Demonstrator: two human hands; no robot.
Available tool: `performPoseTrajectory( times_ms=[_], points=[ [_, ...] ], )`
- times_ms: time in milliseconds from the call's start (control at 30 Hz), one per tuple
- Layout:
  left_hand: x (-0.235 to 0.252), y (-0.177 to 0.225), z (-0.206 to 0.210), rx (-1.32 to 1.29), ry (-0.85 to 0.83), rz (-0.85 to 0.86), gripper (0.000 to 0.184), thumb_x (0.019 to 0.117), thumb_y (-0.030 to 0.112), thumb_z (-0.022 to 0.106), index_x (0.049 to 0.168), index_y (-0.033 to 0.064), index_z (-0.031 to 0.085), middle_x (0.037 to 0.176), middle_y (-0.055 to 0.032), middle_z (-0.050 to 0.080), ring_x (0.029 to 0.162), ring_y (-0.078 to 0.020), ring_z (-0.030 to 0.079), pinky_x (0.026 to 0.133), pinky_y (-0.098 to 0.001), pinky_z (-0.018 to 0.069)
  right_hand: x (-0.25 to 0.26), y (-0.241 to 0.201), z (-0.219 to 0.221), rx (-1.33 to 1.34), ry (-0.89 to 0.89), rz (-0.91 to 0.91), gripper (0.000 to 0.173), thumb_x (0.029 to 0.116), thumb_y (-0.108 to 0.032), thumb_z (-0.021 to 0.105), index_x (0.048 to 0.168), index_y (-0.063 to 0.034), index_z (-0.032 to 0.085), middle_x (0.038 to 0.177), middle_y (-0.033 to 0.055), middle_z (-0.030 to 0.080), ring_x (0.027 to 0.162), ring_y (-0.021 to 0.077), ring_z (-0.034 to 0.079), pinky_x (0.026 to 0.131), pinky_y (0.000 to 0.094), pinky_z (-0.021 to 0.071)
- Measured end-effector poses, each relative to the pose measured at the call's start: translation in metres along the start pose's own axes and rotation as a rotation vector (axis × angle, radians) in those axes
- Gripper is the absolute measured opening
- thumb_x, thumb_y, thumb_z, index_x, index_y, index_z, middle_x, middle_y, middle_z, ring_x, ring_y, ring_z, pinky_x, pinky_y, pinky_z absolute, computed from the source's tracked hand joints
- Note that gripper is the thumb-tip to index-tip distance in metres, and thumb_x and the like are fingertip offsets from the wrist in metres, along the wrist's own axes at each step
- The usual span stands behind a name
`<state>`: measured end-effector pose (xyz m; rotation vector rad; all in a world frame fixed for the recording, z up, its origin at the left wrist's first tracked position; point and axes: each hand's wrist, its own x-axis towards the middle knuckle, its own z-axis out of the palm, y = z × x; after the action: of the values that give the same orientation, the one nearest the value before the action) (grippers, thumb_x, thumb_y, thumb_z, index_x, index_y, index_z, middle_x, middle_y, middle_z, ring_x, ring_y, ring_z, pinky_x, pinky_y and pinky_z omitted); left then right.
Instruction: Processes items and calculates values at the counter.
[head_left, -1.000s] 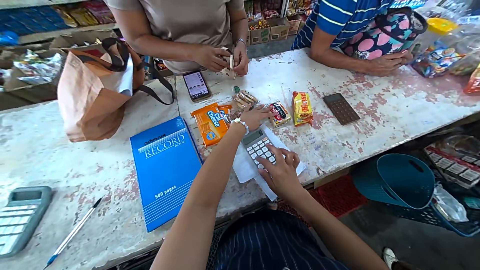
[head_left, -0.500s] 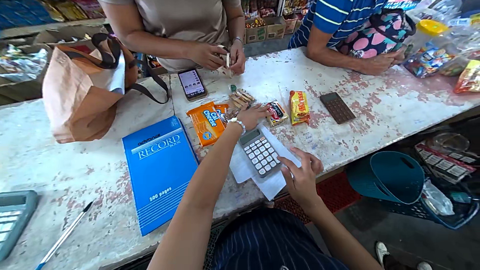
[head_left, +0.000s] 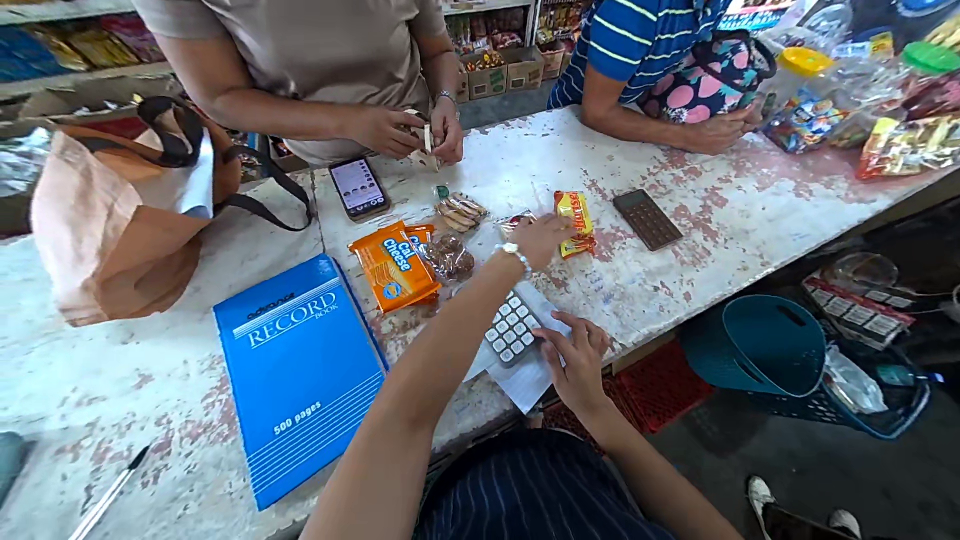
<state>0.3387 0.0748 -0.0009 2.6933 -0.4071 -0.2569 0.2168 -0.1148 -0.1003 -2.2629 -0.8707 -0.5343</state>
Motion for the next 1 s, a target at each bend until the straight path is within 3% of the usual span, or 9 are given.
performPoseTrajectory(
  times_ms=[100,200,267,367,467,600,733,867,1000],
  points=[
    [0.012,0.011,-0.002,0.053,-0.078,-0.001,0.074,0.0888,-0.013,0.062,0.155,0.0150,0.044,0.166,-0.0059,0.032,0.152,-0.0353,0.032,0.113,-0.0662,0.0296,0.001,-0.001,-0.002,0.013,-0.009,-0.001,0.045,0.1069,-0.045,0.036,0.108,-0.0286,0.078,0.127,0.0123,0.068,0.115,0.0361,0.059,0.101,0.0572,0.0339],
    [-0.001,0.003,-0.016,-0.034,0.020,-0.009,0.075,0.0890,-0.016,0.059,0.155,0.0167,0.044,0.165,-0.0086,0.035,0.153,-0.0389,0.027,0.114,-0.0704,0.0239,0.000,-0.002,-0.002,0.020,-0.008,0.002,0.045,0.1064,-0.046,0.037,0.106,-0.0281,0.079,0.126,0.0136,0.068,0.115,0.0365,0.058,0.101,0.0571,0.0332],
    [-0.024,-0.008,-0.027,-0.104,0.221,-0.004,0.080,0.0845,-0.022,0.056,0.155,0.0160,0.046,0.164,-0.0093,0.037,0.153,-0.0393,0.027,0.115,-0.0695,0.0247,0.001,-0.001,-0.002,0.025,-0.009,0.000,0.045,0.1065,-0.046,0.038,0.106,-0.0280,0.079,0.126,0.0145,0.068,0.114,0.0370,0.058,0.099,0.0577,0.0341],
    [-0.082,-0.044,-0.025,-0.136,0.589,0.035,0.064,0.0889,-0.016,0.050,0.149,0.0069,0.052,0.158,-0.0154,0.045,0.148,-0.0392,0.038,0.116,-0.0611,0.0336,0.001,-0.002,-0.004,0.020,-0.041,0.017,0.051,0.1066,-0.051,0.034,0.107,-0.0279,0.079,0.127,0.0155,0.067,0.114,0.0397,0.059,0.099,0.0607,0.0351],
    [-0.153,-0.091,-0.021,-0.170,0.753,-0.105,0.050,0.0939,-0.010,0.048,0.143,-0.0012,0.055,0.153,-0.0215,0.048,0.145,-0.0392,0.042,0.118,-0.0558,0.0346,0.003,-0.009,-0.011,0.055,-0.086,0.005,0.054,0.1062,-0.054,0.032,0.111,-0.0254,0.078,0.131,0.0181,0.065,0.116,0.0403,0.057,0.099,0.0618,0.0336],
    [-0.227,-0.148,0.015,-0.162,1.040,-0.369,0.038,0.0975,-0.006,0.043,0.130,-0.0072,0.063,0.135,-0.0273,0.061,0.130,-0.0416,0.056,0.109,-0.0540,0.0426,0.004,-0.032,-0.014,0.037,-0.120,-0.119,0.050,0.1067,-0.056,0.030,0.118,-0.0328,0.072,0.135,0.0108,0.062,0.125,0.0338,0.054,0.104,0.0580,0.0309],
    [-0.245,-0.163,0.030,-0.265,1.313,-0.482,0.033,0.0981,-0.004,0.041,0.123,-0.0148,0.060,0.126,-0.0293,0.065,0.119,-0.0287,0.063,0.100,-0.0372,0.0501,0.009,-0.042,-0.005,0.016,-0.149,-0.184,0.047,0.1068,-0.057,0.030,0.120,-0.0356,0.070,0.139,0.0069,0.060,0.128,0.0302,0.051,0.109,0.0564,0.0269],
    [-0.238,-0.163,0.030,-0.259,1.302,-0.475,0.031,0.0989,-0.004,0.043,0.120,-0.0103,0.066,0.121,-0.0269,0.067,0.115,-0.0280,0.064,0.097,-0.0363,0.0496,0.019,-0.048,-0.002,-0.005,-0.233,-0.179,0.049,0.1057,-0.055,0.034,0.109,-0.0302,0.076,0.138,0.0102,0.062,0.124,0.0374,0.056,0.104,0.0644,0.0316],
    [-0.235,-0.164,0.030,-0.234,1.270,-0.466,0.032,0.0984,-0.004,0.043,0.117,-0.0077,0.069,0.118,-0.0256,0.068,0.109,-0.0283,0.064,0.095,-0.0365,0.0497,0.027,-0.052,0.004,-0.024,-0.258,-0.162,0.051,0.1049,-0.057,0.033,0.116,-0.0298,0.076,0.140,0.0112,0.062,0.125,0.0405,0.056,0.103,0.0674,0.0317]
  ],
)
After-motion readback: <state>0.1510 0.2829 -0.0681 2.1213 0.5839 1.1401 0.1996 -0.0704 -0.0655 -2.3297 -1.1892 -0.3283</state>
